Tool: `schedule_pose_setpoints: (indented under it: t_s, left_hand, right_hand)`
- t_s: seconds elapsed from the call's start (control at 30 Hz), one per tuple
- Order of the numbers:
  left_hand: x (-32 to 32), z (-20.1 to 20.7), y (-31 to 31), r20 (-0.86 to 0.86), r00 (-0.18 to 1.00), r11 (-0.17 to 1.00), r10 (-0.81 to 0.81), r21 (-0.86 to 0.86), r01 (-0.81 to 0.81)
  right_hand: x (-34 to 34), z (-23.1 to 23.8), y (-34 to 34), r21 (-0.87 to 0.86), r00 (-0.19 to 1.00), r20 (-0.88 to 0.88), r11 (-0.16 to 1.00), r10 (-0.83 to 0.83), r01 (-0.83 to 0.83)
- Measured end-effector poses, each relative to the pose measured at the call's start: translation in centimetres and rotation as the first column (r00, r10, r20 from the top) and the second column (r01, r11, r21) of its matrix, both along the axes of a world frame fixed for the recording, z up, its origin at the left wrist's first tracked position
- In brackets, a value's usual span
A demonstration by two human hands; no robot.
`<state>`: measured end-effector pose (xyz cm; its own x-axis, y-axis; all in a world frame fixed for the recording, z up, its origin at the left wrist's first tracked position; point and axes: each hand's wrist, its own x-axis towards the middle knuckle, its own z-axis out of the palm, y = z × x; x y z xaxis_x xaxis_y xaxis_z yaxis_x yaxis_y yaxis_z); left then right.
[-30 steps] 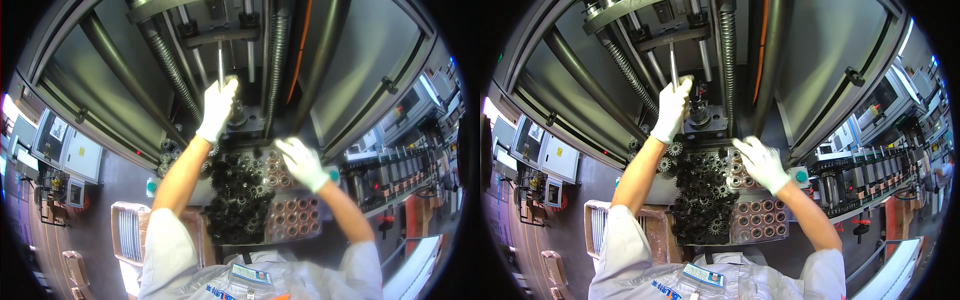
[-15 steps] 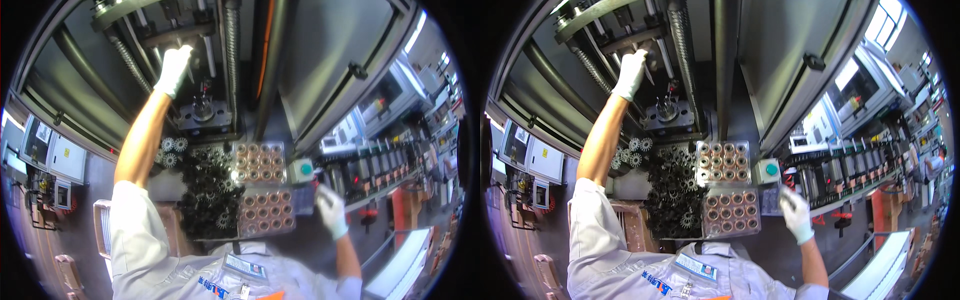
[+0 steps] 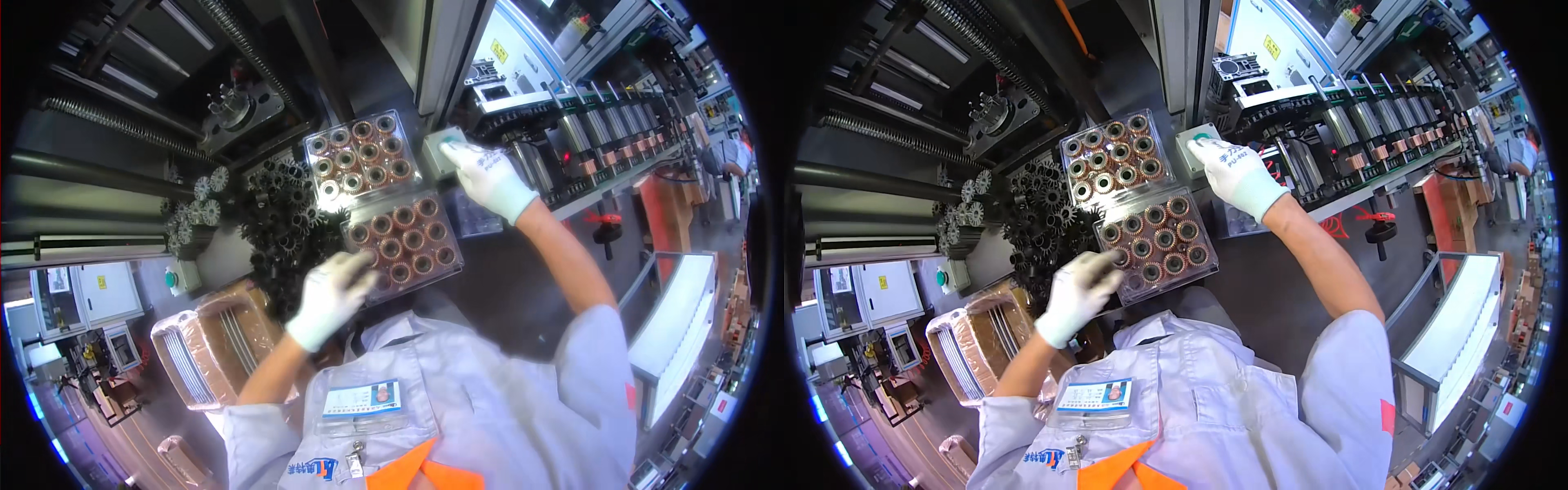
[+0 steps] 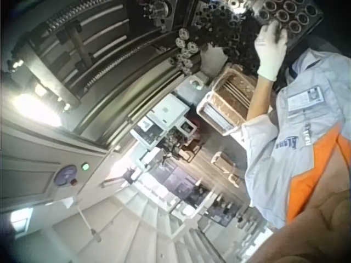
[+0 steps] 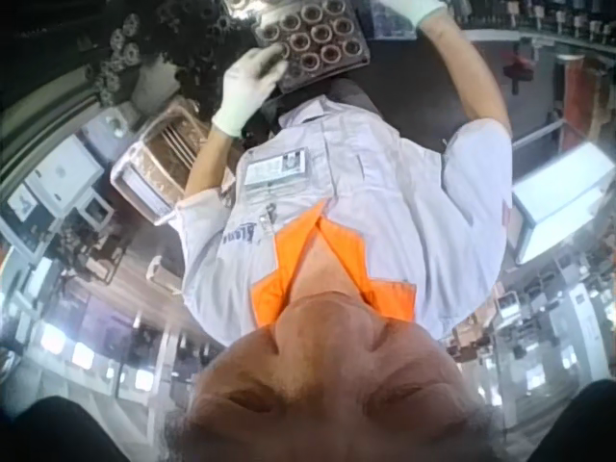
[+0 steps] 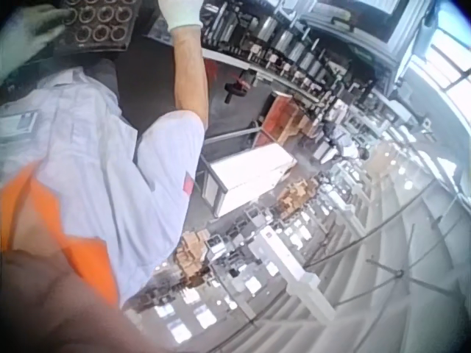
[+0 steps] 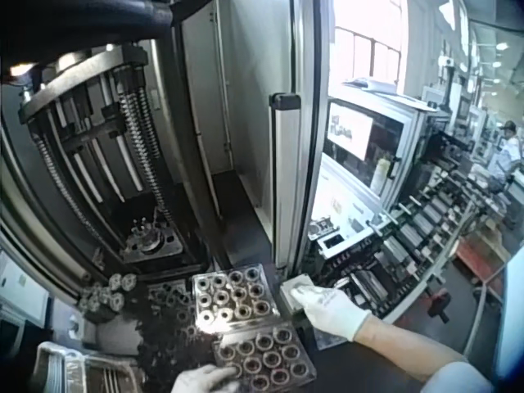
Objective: The person removes motor rotors from a conveyor line and places them into a storage bin. Then, the person loads rotor cores, shafts, and end rings into a press machine to assemble the parts.
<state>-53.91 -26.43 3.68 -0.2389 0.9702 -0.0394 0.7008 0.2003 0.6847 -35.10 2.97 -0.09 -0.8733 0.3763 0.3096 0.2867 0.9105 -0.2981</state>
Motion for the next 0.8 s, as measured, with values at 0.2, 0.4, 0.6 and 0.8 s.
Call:
schedule_pose_setpoints:
  t_s: [0.2, 0.4, 0.6, 0.8]
  left_hand:
    - [5.5, -5.4, -0.9, -0.442, 0.887, 0.991, -0.135, -0.069, 0.116]
    - [5.7, -6.8, 0.6, -0.305, 0.936, 0.985, -0.174, -0.068, 0.161]
    - [5.3, -6.9, 1.7, -0.283, 0.942, 0.974, -0.182, -0.184, 0.133]
    - [5.9, -2.4, -2.8, -0.090, 0.924, 0.912, 0.371, 0.225, -0.344]
  right_hand:
    - [1.5, 1.8, -3.6, -0.150, 0.988, -0.157, 0.988, 0.007, -0.031]
    - [3.1, -0.8, -8.6, -0.451, 0.997, -0.059, 0.890, 0.052, -0.073]
    - [2.0, -1.1, -9.2, -0.423, 0.999, -0.020, 0.905, 0.037, -0.042]
    - [-1.6, 1.6, -11.7, -0.509, 0.993, -0.064, 0.853, 0.097, -0.116]
